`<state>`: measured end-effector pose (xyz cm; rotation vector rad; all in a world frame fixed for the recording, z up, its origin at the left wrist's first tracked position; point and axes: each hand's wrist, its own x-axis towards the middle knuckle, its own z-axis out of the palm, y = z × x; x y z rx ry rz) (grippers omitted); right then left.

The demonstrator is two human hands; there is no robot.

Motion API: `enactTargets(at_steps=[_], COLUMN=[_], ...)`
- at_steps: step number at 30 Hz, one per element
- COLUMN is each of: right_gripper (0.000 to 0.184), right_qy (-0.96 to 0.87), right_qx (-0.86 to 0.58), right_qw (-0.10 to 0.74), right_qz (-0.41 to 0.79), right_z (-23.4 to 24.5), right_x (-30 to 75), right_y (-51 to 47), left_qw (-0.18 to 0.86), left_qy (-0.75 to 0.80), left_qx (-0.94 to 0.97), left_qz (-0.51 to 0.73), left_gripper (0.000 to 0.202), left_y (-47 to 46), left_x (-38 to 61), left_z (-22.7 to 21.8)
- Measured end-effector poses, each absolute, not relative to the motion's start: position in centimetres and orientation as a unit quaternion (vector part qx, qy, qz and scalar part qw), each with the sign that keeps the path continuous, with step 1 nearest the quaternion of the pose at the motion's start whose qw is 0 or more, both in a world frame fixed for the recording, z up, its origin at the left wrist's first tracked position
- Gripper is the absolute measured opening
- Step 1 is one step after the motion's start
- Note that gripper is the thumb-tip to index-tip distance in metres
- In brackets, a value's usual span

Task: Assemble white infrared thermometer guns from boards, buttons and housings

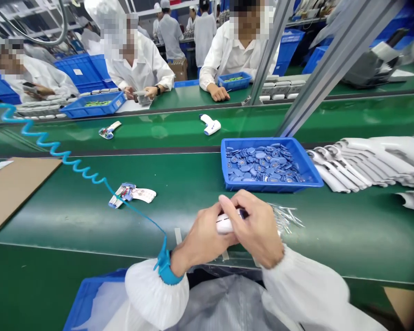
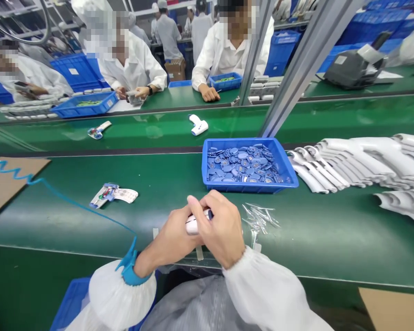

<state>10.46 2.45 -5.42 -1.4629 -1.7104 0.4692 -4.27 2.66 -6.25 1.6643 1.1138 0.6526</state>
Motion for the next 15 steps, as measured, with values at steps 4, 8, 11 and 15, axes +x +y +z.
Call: enactTargets(at_steps=[4,8,11,15], right_gripper=[0.053,0.053,0.052,0.051], right_qy=[-0.698,-0.688,-0.674,-0.715], right_qx=[-0.575,-0.572,-0.598,-0.568], right_qw=[0.426,0.446,0.434,0.406], right_qz=[0.027,-0.004,0.003,-0.023], right_z=[-6.0,-6.0,-5.4,-5.5], right_x=[7.9,8.2,8.6,8.5], right_y=[3.5,3.4,3.0,2.8], left_qw=[0.418,0.316,0.325,0.363], left_qy=[0.446,0.473,0.474,0.414], left_qx=[0.766,0.800,0.791,0.813], left_qz=[0.201,0.190,0.208,0.191], left_gripper=[0.015,0.029,0.030,0.014], left_y=[2.2,1.5,1.5,1.8], left_x=[-4.1,-3.9,-3.7,-3.1], left_z=[-6.7,-7.0,-6.8,-6.8])
